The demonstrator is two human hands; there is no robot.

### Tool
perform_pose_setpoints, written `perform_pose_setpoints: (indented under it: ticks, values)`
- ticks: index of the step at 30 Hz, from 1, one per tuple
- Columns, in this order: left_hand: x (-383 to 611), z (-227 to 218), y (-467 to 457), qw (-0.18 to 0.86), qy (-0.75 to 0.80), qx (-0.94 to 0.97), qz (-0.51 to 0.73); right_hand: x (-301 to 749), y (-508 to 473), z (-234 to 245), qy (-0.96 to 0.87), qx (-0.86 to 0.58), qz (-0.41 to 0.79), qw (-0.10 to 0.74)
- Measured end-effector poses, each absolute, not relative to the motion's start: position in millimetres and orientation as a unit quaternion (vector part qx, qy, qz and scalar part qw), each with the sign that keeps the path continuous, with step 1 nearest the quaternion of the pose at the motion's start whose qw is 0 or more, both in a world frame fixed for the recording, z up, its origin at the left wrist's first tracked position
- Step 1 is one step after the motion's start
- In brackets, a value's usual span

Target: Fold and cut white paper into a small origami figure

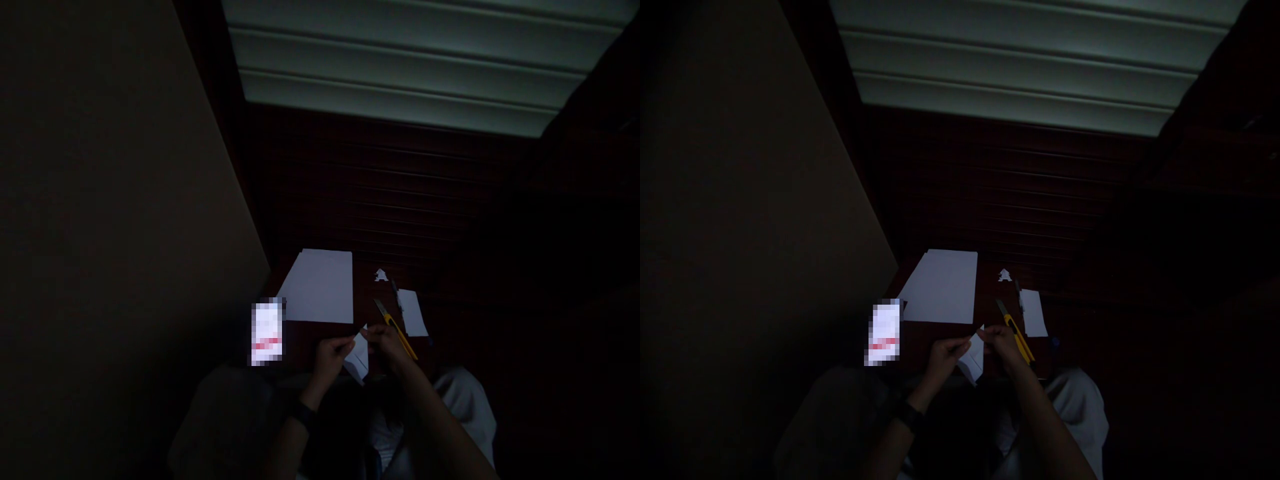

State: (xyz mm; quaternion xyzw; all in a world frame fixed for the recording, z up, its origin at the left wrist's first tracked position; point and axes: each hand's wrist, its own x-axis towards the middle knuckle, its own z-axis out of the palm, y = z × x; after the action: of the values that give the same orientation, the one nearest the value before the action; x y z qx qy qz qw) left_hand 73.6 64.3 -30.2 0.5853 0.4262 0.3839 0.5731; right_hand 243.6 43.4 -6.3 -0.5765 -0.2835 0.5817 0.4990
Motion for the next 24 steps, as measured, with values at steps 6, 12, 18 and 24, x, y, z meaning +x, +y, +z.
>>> perform_pose_setpoints:
  ticks: [6,12,18,24]
  values:
    - [74,-28,64,0.567,0.429,0.593,0.379,242,47,-16,-0.292,-0.59,0.552,0.512]
    - [74,-26,64,0.561,0.449,0.579,0.385,242,40,-9,-0.328,-0.588,0.561,0.481]
    - [72,-28,65,0.591,0.431,0.561,0.386,241,36,-8,-0.372,-0.596,0.541,0.462]
    - [71,-28,66,0.589,0.448,0.541,0.399,240,35,-5,-0.411,-0.602,0.528,0.436]
